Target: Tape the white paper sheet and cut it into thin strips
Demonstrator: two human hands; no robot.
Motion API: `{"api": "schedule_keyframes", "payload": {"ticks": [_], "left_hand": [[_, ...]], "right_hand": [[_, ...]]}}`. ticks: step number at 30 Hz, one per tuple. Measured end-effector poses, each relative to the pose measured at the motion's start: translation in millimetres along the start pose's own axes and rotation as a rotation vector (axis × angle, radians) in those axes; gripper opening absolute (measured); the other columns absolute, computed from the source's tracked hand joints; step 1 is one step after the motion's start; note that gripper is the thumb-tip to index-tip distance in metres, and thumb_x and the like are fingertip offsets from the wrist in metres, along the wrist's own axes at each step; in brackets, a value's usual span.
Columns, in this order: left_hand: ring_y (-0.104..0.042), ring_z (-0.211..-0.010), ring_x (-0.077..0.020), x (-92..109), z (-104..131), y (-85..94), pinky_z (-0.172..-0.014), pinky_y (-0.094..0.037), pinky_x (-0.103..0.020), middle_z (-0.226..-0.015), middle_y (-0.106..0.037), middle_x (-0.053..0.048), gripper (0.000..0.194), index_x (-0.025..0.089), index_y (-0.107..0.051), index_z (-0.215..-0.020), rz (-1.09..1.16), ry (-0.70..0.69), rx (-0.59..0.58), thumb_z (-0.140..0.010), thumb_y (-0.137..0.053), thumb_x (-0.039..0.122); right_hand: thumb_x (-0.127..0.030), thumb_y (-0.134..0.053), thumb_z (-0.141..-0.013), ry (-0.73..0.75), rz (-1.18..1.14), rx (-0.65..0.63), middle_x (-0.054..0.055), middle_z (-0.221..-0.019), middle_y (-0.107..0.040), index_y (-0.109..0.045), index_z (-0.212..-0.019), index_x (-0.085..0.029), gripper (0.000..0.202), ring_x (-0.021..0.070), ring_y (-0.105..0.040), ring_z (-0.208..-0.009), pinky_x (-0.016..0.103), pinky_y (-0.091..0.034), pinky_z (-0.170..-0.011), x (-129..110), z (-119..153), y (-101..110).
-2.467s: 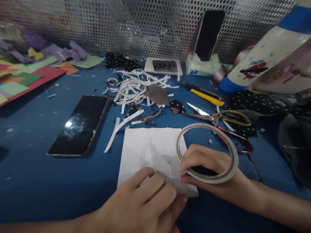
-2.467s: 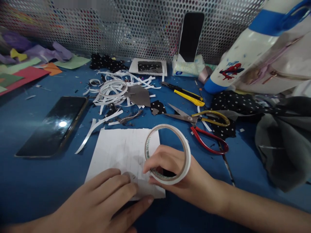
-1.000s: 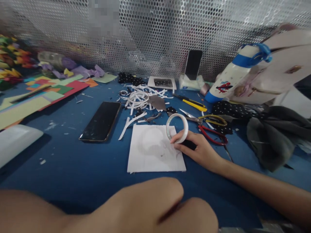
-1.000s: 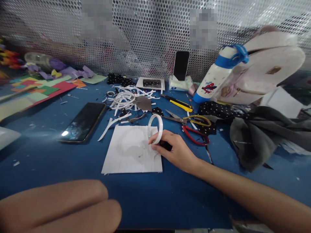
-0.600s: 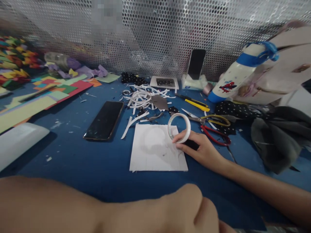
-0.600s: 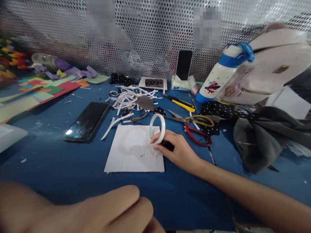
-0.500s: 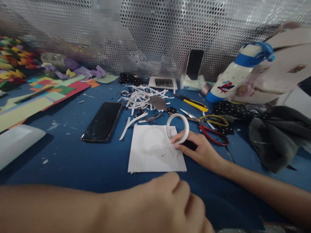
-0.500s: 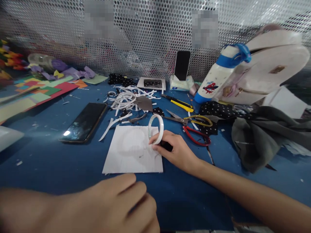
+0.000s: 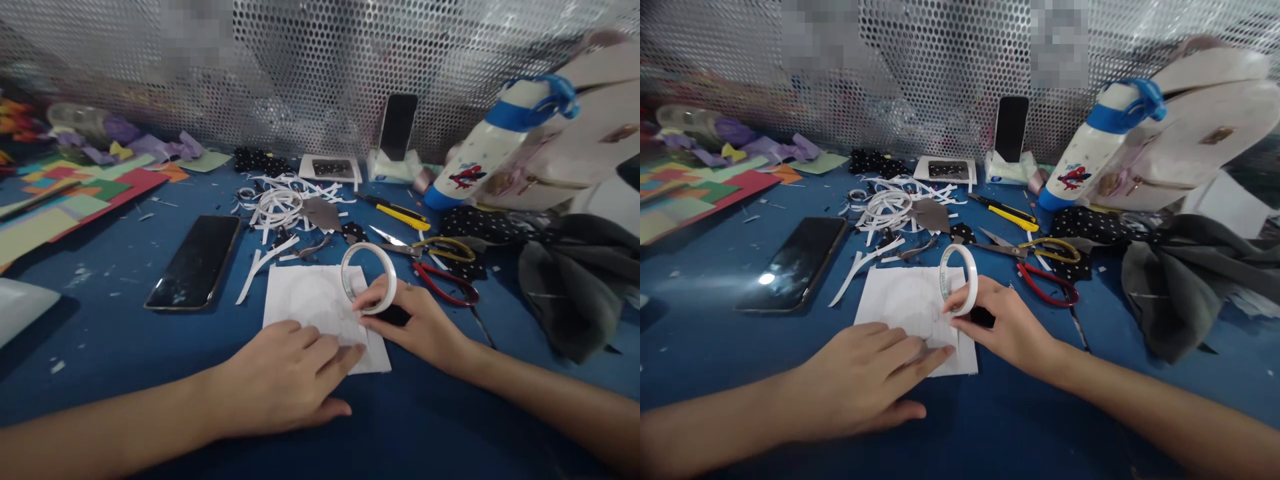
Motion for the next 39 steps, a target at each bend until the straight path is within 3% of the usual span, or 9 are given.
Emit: {"api": "schedule_keyframes", "payload": {"ticks": [8, 14, 22, 39], "left_hand": [[-0.061, -0.06, -0.0192, -3.2, -4.4, -2.8, -0.052, -0.048, -0.033, -0.085, -0.066, -0.001, 0.06, 0.02, -0.053, -0.132, 0.051, 0.041, -0.046, -0.087, -0.064, 0.058], [-0.064, -0.063, -0.0202, -2.8, -4.3, -5.4, -0.054, -0.05, -0.034, -0.091, -0.067, -0.001, 0.059, 0.023, -0.05, -0.135, 0.048, 0.033, -0.06, -0.088, -0.064, 0.057], [-0.063, -0.061, -0.0195, -2.2, -5.1, -2.3, -0.052, -0.047, -0.032, -0.085, -0.067, 0.0, 0.057, 0.022, -0.052, -0.133, 0.043, 0.019, -0.032, -0.089, -0.064, 0.056], [-0.063, -0.063, -0.02, -2.0, -2.3, -3.9, -0.052, -0.045, -0.032, -0.088, -0.066, 0.0, 0.054, 0.022, -0.049, -0.136, 0.018, 0.006, -0.028, -0.093, -0.059, 0.054]], "right_hand": [[-0.019, -0.068, -0.089, 0.019, 0.061, 0.0, 0.003, -0.095, -0.069, -0.065, -0.104, -0.025, 0.016, 0.0214, -0.063, -0.094, 0.035, -0.05, -0.083, 0.4, 2.2, -1.3], [-0.015, -0.064, -0.09, 0.036, 0.12, -0.051, 0.004, -0.098, -0.066, -0.066, -0.101, -0.026, 0.015, 0.0225, -0.061, -0.095, 0.037, -0.051, -0.082, 1.3, -1.7, -3.9], [-0.011, -0.072, -0.084, -0.045, -0.064, 0.011, 0.002, -0.092, -0.065, -0.071, -0.089, -0.024, 0.014, 0.0198, -0.064, -0.089, 0.034, -0.052, -0.08, 8.4, -12.7, 2.4], [-0.021, -0.076, -0.081, -0.126, -0.078, 0.025, 0.003, -0.093, -0.066, -0.076, -0.089, -0.022, 0.008, 0.0147, -0.063, -0.075, 0.024, -0.048, -0.057, 17.1, -22.9, 1.4]]}}
Point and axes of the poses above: each hand's wrist, its own z-axis away from the middle knuckle, its own y-axis out of the back of the hand, x = y × z, the point moved 6 cm from there along -z, towards the middle knuckle
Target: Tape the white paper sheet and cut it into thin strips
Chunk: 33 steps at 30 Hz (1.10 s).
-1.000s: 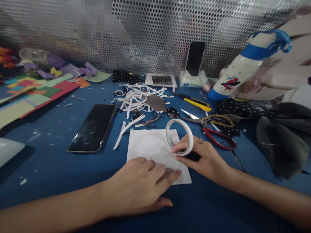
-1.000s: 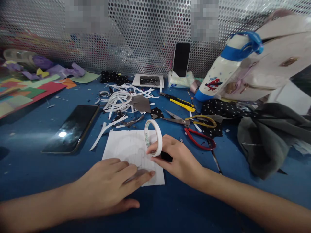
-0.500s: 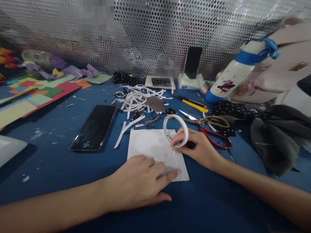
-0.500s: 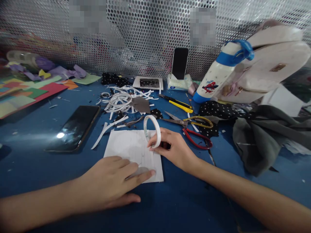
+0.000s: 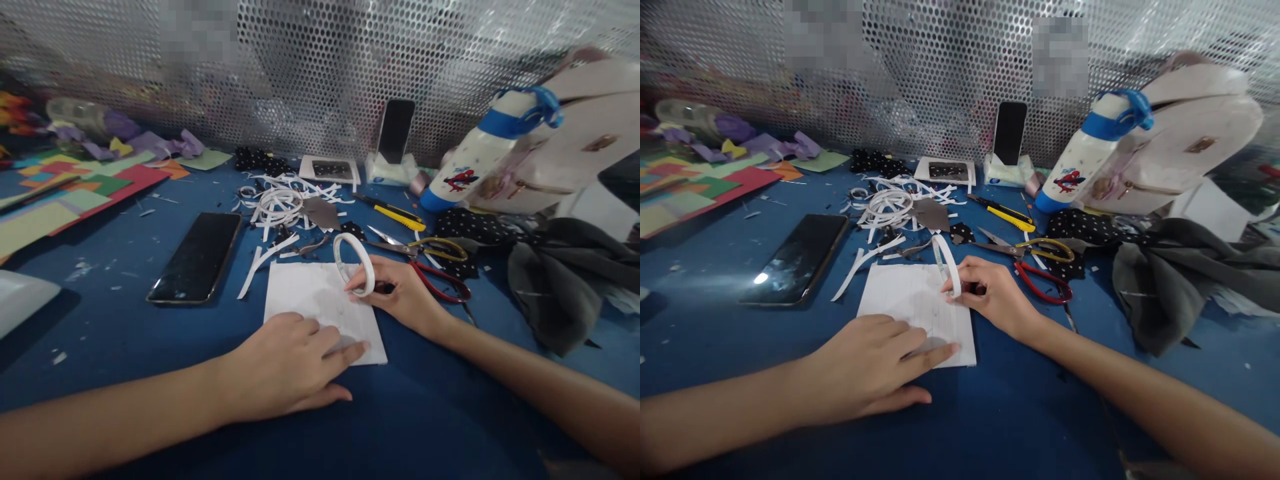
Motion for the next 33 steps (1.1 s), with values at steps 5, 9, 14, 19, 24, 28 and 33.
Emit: {"api": "schedule_keyframes", "payload": {"ticks": [5, 9, 14, 19, 24, 28, 33], "left_hand": [[-0.062, -0.063, -0.0195, 1.0, 0.3, 0.1, -0.052, -0.044, -0.032, -0.089, -0.065, -0.001, 0.053, 0.022, -0.049, -0.136, -0.003, -0.005, 0.0, -0.093, -0.059, 0.052], [-0.062, -0.064, -0.019, 0.8, 0.4, 1.0, -0.052, -0.042, -0.032, -0.09, -0.065, -0.001, 0.052, 0.022, -0.049, -0.137, -0.006, -0.007, -0.002, -0.095, -0.058, 0.05], [-0.061, -0.064, -0.0194, 1.2, 1.6, -0.1, -0.052, -0.041, -0.032, -0.09, -0.065, -0.001, 0.051, 0.022, -0.048, -0.138, -0.016, -0.02, 0.007, -0.096, -0.057, 0.049], [-0.061, -0.063, -0.0198, 0.8, 1.3, -1.3, -0.05, -0.039, -0.032, -0.09, -0.065, -0.001, 0.051, 0.023, -0.046, -0.138, -0.018, -0.018, 0.013, -0.096, -0.056, 0.051], [-0.061, -0.064, -0.0212, 1.2, 1.5, -2.0, -0.05, -0.041, -0.034, -0.092, -0.065, 0.0, 0.051, 0.023, -0.046, -0.139, -0.014, -0.017, -0.003, -0.096, -0.055, 0.05], [-0.061, -0.064, -0.0216, 1.0, 2.2, -2.2, -0.05, -0.042, -0.035, -0.092, -0.064, 0.0, 0.051, 0.023, -0.045, -0.139, -0.018, -0.018, 0.005, -0.097, -0.054, 0.05], [-0.061, -0.064, -0.0213, 1.2, 2.6, -2.2, -0.049, -0.041, -0.036, -0.092, -0.064, 0.0, 0.052, 0.023, -0.045, -0.139, -0.021, -0.022, 0.018, -0.097, -0.054, 0.051]], "right_hand": [[-0.02, -0.076, -0.081, -0.002, 0.052, 0.027, 0.003, -0.095, -0.068, -0.077, -0.092, -0.024, 0.012, 0.0159, -0.064, -0.08, 0.024, -0.046, -0.057, 2.6, -2.9, 2.1], [-0.022, -0.073, -0.085, 0.022, 0.086, 0.042, 0.003, -0.097, -0.067, -0.076, -0.093, -0.023, 0.009, 0.0161, -0.064, -0.082, 0.023, -0.044, -0.056, 2.3, -5.5, 2.5], [-0.02, -0.074, -0.085, 0.092, 0.156, 0.052, 0.002, -0.094, -0.067, -0.075, -0.092, -0.021, 0.007, 0.0139, -0.061, -0.077, 0.023, -0.043, -0.06, -1.7, -9.7, 4.1], [-0.016, -0.074, -0.084, 0.134, 0.219, 0.07, 0.001, -0.087, -0.067, -0.074, -0.09, -0.021, 0.007, 0.0122, -0.057, -0.067, 0.024, -0.04, -0.058, -0.9, -14.5, 5.8], [-0.015, -0.074, -0.084, 0.126, 0.227, 0.087, 0.001, -0.089, -0.068, -0.073, -0.089, -0.02, 0.007, 0.0144, -0.061, -0.074, 0.025, -0.042, -0.059, 4.4, -19.4, 6.8], [-0.014, -0.073, -0.084, 0.122, 0.232, 0.094, 0.001, -0.09, -0.069, -0.073, -0.088, -0.02, 0.007, 0.0163, -0.063, -0.08, 0.025, -0.043, -0.06, 6.3, -23.4, 7.1], [-0.011, -0.073, -0.084, 0.127, 0.243, 0.101, 0.001, -0.088, -0.068, -0.073, -0.086, -0.02, 0.009, 0.0165, -0.064, -0.081, 0.026, -0.045, -0.064, 5.2, -26.0, 6.8]]}}
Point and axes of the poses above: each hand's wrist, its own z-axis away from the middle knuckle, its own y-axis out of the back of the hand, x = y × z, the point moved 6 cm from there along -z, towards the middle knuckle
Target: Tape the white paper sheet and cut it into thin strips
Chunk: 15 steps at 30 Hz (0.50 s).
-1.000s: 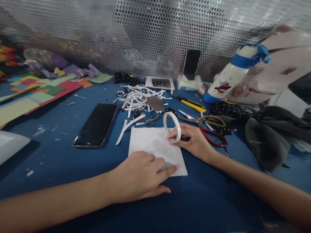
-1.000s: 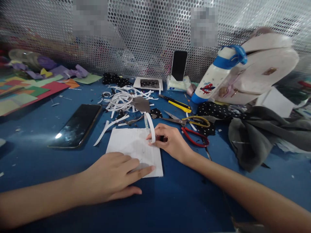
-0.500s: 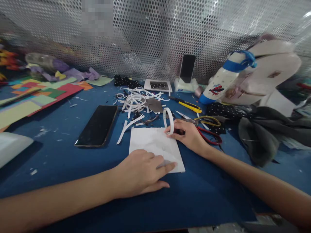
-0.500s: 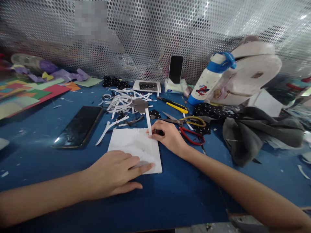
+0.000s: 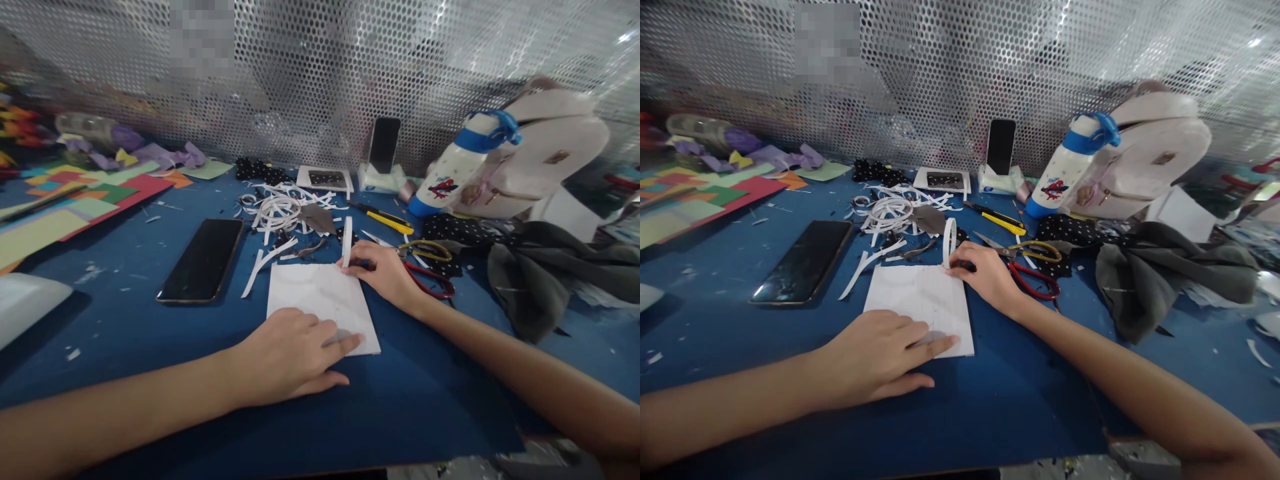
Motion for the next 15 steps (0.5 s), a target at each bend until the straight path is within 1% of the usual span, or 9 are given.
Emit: {"api": "schedule_keyframes", "payload": {"ticks": [9, 15], "left_hand": [[-0.061, -0.063, -0.021, 0.7, 0.2, -0.2, -0.049, -0.041, -0.035, -0.091, -0.064, 0.0, 0.052, 0.022, -0.045, -0.139, -0.009, -0.002, 0.016, -0.096, -0.054, 0.051], [-0.062, -0.064, -0.0213, 1.4, 0.6, -0.2, -0.049, -0.041, -0.036, -0.091, -0.064, 0.0, 0.05, 0.022, -0.046, -0.138, -0.006, 0.001, 0.011, -0.097, -0.053, 0.051]], "right_hand": [[-0.01, -0.07, -0.085, 0.019, 0.015, 0.017, 0.0, -0.086, -0.066, -0.071, -0.083, -0.02, 0.01, 0.0156, -0.063, -0.078, 0.027, -0.047, -0.069, -0.4, -2.7, 0.0], [-0.009, -0.07, -0.084, 0.021, 0.03, 0.015, 0.0, -0.087, -0.067, -0.071, -0.083, -0.02, 0.011, 0.0162, -0.064, -0.079, 0.028, -0.047, -0.071, -0.4, -4.6, 0.0]]}}
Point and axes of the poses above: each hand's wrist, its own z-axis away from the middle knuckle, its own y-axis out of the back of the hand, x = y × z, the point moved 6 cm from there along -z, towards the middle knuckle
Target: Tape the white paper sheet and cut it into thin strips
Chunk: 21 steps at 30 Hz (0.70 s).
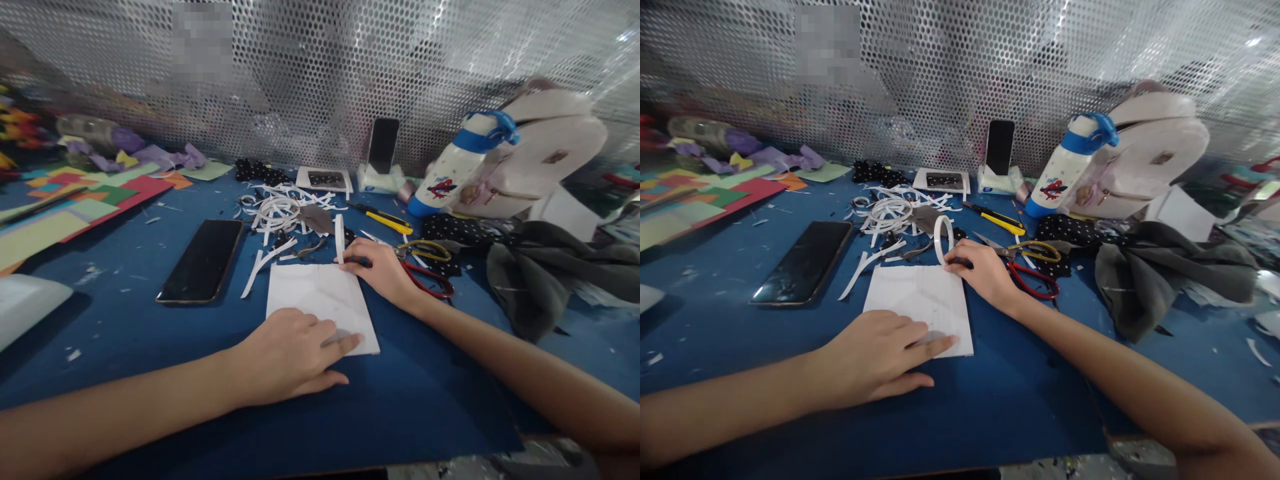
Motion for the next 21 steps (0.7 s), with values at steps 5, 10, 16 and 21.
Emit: {"api": "schedule_keyframes", "payload": {"ticks": [5, 10, 16, 21], "left_hand": [[-0.061, -0.063, -0.0208, -0.5, -0.5, -0.3, -0.049, -0.039, -0.035, -0.09, -0.064, 0.001, 0.05, 0.022, -0.046, -0.138, 0.002, -0.001, 0.001, -0.097, -0.054, 0.051], [-0.061, -0.064, -0.021, -1.8, -1.2, -0.5, -0.049, -0.038, -0.035, -0.09, -0.064, 0.001, 0.05, 0.022, -0.045, -0.138, 0.0, -0.001, 0.002, -0.097, -0.054, 0.05], [-0.061, -0.064, -0.0202, -1.3, -2.0, 0.1, -0.05, -0.038, -0.033, -0.09, -0.064, 0.0, 0.05, 0.023, -0.045, -0.138, -0.002, -0.002, -0.003, -0.097, -0.054, 0.05], [-0.06, -0.062, -0.0195, -0.5, -1.1, 0.2, -0.049, -0.037, -0.032, -0.09, -0.065, -0.001, 0.05, 0.022, -0.045, -0.138, -0.005, -0.004, -0.004, -0.097, -0.054, 0.05]], "right_hand": [[-0.009, -0.069, -0.085, -0.009, 0.018, 0.003, 0.001, -0.087, -0.069, -0.07, -0.083, -0.02, 0.011, 0.0169, -0.065, -0.08, 0.029, -0.047, -0.072, 0.3, -1.5, -0.7], [-0.009, -0.068, -0.085, -0.024, 0.035, 0.009, 0.001, -0.09, -0.071, -0.07, -0.084, -0.021, 0.012, 0.018, -0.066, -0.082, 0.029, -0.048, -0.072, 2.6, -1.9, -1.7], [-0.01, -0.067, -0.085, -0.045, 0.054, 0.005, 0.001, -0.09, -0.072, -0.07, -0.086, -0.021, 0.012, 0.0188, -0.067, -0.08, 0.03, -0.049, -0.071, 4.7, -1.4, -2.2], [-0.01, -0.065, -0.086, -0.05, 0.069, -0.014, 0.003, -0.095, -0.073, -0.07, -0.088, -0.022, 0.013, 0.0213, -0.068, -0.087, 0.033, -0.05, -0.079, 3.9, -2.3, -3.5]]}}
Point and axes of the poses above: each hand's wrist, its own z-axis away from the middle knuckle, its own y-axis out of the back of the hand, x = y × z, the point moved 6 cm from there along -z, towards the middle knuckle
